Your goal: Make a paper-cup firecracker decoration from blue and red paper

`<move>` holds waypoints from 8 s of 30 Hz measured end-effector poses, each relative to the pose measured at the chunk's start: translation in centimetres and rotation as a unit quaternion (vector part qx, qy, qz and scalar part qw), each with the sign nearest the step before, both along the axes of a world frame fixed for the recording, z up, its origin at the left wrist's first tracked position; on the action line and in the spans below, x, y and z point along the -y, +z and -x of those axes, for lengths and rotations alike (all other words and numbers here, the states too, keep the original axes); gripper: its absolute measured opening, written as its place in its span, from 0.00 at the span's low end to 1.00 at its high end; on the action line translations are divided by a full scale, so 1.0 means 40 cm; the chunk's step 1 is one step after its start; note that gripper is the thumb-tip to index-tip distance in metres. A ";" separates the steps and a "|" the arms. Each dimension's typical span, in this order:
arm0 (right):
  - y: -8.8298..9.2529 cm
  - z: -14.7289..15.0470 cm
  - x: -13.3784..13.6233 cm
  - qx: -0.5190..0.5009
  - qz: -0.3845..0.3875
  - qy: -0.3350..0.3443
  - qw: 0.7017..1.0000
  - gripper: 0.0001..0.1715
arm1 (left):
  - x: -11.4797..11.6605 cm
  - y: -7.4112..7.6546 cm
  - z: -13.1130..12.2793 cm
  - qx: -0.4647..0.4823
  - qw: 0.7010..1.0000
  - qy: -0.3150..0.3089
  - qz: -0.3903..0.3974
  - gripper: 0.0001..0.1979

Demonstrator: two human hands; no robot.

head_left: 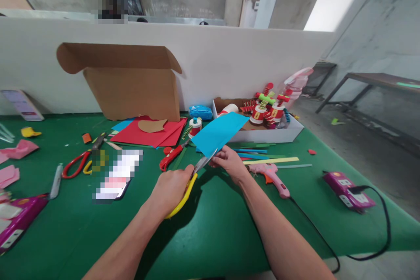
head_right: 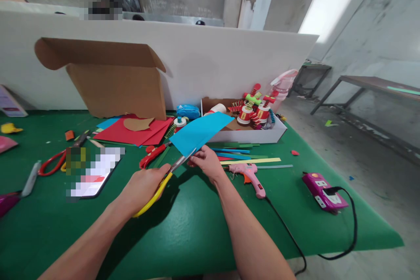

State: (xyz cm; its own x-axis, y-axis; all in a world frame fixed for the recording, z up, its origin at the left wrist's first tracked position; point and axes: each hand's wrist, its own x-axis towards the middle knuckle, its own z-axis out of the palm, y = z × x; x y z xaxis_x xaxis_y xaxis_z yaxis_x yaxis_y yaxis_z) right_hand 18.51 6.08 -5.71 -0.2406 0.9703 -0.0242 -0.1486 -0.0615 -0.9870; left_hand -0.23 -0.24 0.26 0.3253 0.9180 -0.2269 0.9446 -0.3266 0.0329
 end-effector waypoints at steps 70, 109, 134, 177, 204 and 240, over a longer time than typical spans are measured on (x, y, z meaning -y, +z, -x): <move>0.013 -0.012 -0.001 -0.023 0.028 -0.019 0.999 0.19 | -0.003 -0.006 0.000 -0.013 1.000 0.002 -0.010 0.15; 0.018 -0.019 -0.003 -0.050 0.053 -0.028 0.997 0.18 | -0.005 -0.006 0.001 -0.017 1.000 0.002 -0.011 0.13; 0.025 -0.020 -0.004 -0.074 0.033 -0.092 0.992 0.21 | -0.004 -0.011 -0.002 -0.026 1.000 0.001 -0.015 0.15; 0.022 -0.014 -0.005 -0.056 0.017 -0.086 0.995 0.21 | -0.004 0.000 -0.002 -0.022 1.000 0.007 -0.007 0.13; 0.029 -0.040 -0.014 -0.120 0.060 -0.131 0.982 0.23 | -0.004 -0.007 -0.001 -0.022 1.000 -0.008 -0.015 0.14; 0.017 -0.012 -0.005 -0.122 0.045 -0.072 0.989 0.22 | -0.005 -0.016 -0.002 -0.020 0.999 0.012 -0.033 0.15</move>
